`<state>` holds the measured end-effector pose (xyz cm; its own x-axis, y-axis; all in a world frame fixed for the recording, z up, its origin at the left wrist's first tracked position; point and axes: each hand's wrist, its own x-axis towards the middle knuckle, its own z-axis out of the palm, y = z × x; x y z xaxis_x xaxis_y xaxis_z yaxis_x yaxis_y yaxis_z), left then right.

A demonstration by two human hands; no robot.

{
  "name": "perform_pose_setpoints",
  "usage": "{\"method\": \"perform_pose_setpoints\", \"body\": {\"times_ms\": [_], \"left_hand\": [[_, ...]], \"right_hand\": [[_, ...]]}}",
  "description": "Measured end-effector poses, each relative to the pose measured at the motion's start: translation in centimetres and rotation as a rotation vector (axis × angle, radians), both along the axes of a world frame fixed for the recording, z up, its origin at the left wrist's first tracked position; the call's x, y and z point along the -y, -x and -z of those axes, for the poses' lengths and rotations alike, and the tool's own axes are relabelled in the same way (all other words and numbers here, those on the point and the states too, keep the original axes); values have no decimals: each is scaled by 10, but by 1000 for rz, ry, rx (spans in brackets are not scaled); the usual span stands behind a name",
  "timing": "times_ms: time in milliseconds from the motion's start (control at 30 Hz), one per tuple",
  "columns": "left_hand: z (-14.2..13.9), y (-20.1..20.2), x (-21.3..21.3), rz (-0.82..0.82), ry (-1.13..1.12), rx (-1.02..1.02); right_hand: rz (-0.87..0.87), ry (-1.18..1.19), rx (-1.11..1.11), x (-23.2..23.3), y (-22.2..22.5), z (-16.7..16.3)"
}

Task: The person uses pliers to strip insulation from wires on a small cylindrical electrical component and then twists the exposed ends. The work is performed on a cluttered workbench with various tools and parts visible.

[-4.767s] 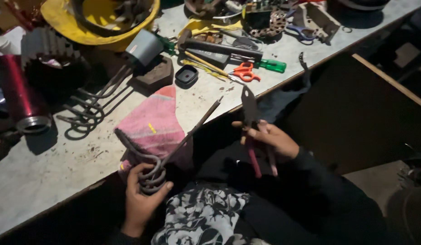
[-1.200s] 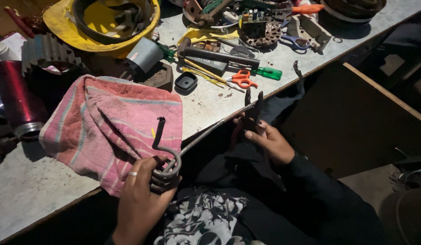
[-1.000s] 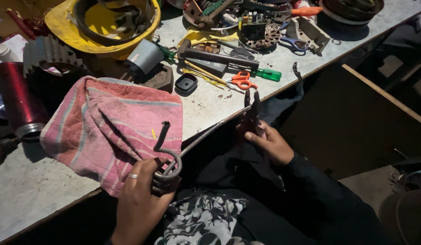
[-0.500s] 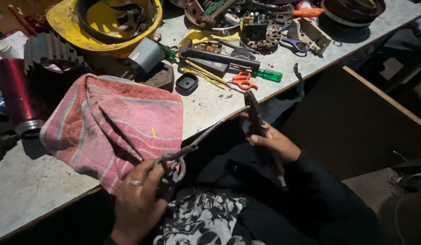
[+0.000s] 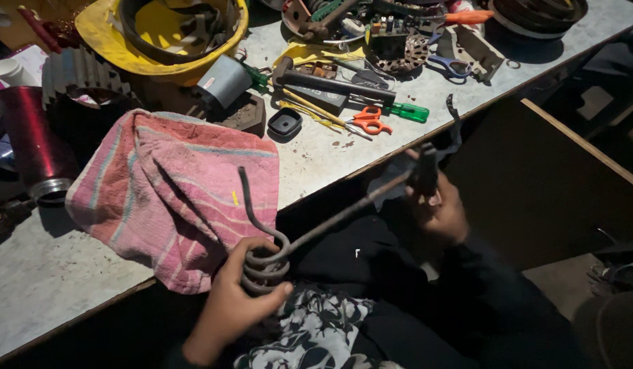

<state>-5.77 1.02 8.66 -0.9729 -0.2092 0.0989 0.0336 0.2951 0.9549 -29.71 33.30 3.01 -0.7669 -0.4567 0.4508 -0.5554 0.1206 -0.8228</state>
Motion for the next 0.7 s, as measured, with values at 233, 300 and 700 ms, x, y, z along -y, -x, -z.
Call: {"method": "perform_pose_setpoints", "body": {"times_ms": [233, 300, 700], "left_hand": [[49, 0, -12, 384, -984, 343], [65, 4, -26, 394, -1122, 474], [67, 8, -40, -26, -225, -44]], "right_hand": [[72, 99, -152, 5, -33, -33], [125, 131, -112, 7, -37, -38], [167, -90, -105, -4, 6, -15]]}}
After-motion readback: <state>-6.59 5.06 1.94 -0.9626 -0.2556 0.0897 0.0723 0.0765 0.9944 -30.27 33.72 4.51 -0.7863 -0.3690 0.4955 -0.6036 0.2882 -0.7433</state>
